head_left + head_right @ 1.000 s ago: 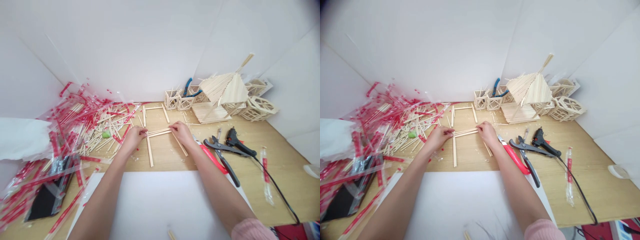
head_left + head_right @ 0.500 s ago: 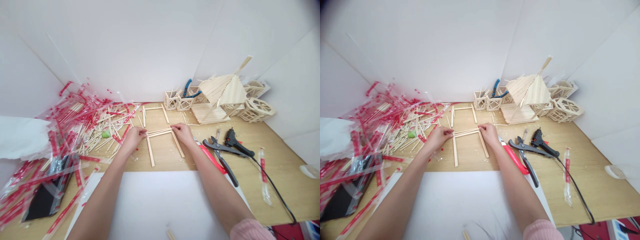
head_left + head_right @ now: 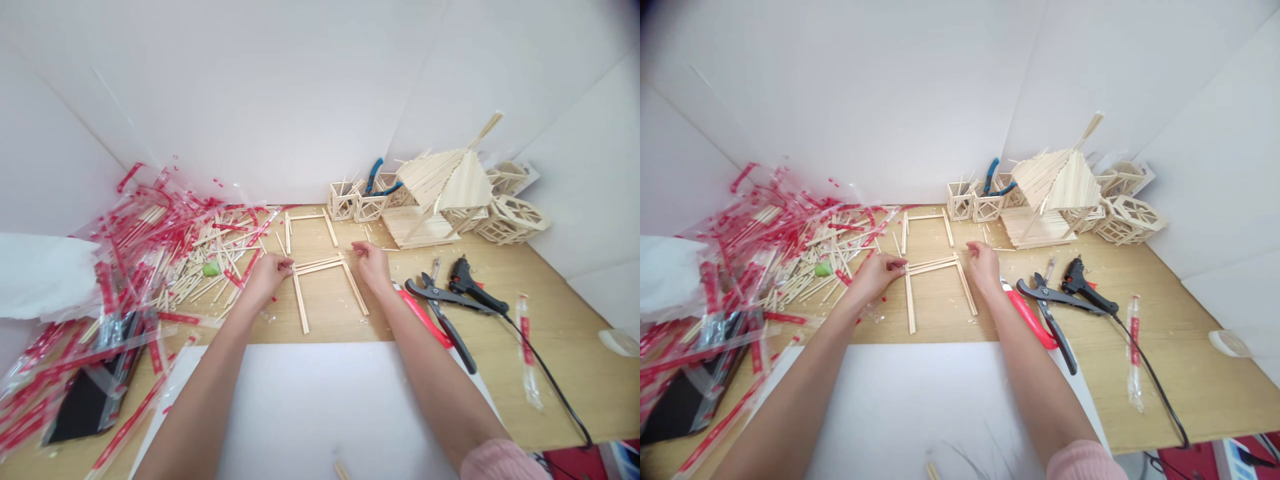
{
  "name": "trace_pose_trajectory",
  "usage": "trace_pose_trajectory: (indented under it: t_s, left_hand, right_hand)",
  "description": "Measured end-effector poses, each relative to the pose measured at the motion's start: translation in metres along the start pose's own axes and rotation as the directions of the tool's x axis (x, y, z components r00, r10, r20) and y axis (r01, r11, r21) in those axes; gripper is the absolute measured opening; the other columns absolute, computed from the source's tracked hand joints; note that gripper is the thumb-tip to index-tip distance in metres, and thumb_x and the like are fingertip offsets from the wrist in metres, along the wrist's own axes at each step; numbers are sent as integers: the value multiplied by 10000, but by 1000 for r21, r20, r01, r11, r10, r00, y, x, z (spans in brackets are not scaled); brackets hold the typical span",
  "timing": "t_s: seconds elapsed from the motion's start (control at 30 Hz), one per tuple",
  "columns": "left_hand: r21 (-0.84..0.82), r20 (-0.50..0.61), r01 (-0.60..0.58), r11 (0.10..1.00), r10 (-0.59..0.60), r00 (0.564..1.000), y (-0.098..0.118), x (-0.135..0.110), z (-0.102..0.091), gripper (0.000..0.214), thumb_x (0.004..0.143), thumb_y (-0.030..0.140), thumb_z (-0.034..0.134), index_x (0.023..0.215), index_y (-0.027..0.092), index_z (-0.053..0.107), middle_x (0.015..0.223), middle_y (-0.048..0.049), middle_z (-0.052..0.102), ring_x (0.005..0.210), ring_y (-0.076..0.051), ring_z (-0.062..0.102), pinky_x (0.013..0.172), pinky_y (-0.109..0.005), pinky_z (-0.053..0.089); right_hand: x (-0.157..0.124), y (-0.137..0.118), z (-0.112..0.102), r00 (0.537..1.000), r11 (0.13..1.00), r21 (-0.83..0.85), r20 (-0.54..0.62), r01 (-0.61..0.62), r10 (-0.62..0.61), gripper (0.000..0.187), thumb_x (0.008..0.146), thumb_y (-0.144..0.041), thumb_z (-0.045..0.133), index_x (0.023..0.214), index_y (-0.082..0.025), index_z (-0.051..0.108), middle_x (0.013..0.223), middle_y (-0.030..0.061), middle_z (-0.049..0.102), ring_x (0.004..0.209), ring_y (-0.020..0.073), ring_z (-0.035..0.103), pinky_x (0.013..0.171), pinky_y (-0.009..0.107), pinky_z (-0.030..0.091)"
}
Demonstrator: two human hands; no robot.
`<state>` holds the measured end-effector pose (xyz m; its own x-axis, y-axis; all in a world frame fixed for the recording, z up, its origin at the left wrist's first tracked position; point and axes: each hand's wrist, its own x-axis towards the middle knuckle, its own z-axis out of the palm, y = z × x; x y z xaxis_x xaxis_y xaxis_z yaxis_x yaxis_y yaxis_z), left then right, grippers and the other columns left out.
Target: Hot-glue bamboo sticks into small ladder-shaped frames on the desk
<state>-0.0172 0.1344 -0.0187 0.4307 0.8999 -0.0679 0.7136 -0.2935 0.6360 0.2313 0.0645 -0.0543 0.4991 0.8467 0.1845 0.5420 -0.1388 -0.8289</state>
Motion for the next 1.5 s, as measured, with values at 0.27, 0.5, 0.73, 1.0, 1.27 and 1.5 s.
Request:
trace_pose_trajectory:
  t_s: [0.27,0.5,0.73,1.0,1.27,1.5]
  left_hand:
    - [7,0,-3,1000,3,1000,-1,1,0,265,733,207,630,974,133,709,849,-74,708,750,-185,635,701,-274,467]
    - [-2,11,15,1000,-14,1000,0,0,-1,275,740,210,630,989,125,710,866,-80,714,758,-188,639,707,-274,464]
    - [15,10,13,1000,-13,1000,4,-2,-4,270,748,194,612,991,135,714,877,-71,717,768,-188,640,726,-276,464]
    - [-72,-12,9,997,-10,1000,-1,-2,-3,277,719,224,631,973,149,710,831,-51,717,739,-179,637,713,-269,469]
    - [-118,6,28,993,-27,1000,-3,1,0,178,686,262,643,819,163,706,782,-48,713,728,-189,641,691,-281,457]
    - [-86,-4,44,995,-44,999,2,0,-2,134,683,242,636,772,168,704,754,-40,709,702,-179,630,681,-275,456]
  right_hand:
    - [-4,-27,-35,932,965,-258,-333,57,-144,396,748,-58,344,841,-207,700,895,42,667,905,209,526,817,326,389]
    - [8,-43,-71,736,967,-170,-628,189,-254,340,817,-99,344,840,-178,674,860,48,655,880,193,558,853,364,391]
    - [11,-63,-133,435,901,-21,-871,433,-230,314,810,-75,365,932,-163,641,943,75,663,857,187,595,754,353,432]
    - [0,-55,-52,951,918,-281,-52,280,-306,228,808,-187,502,918,-171,702,913,68,678,878,197,581,828,337,421]
    - [-17,-36,-4,982,879,-455,175,144,-70,287,838,-139,448,939,-156,716,940,79,673,884,173,598,816,245,401]
    - [-16,-35,-4,985,881,-467,170,78,4,287,831,-139,445,925,-156,716,951,80,676,880,166,612,804,231,403]
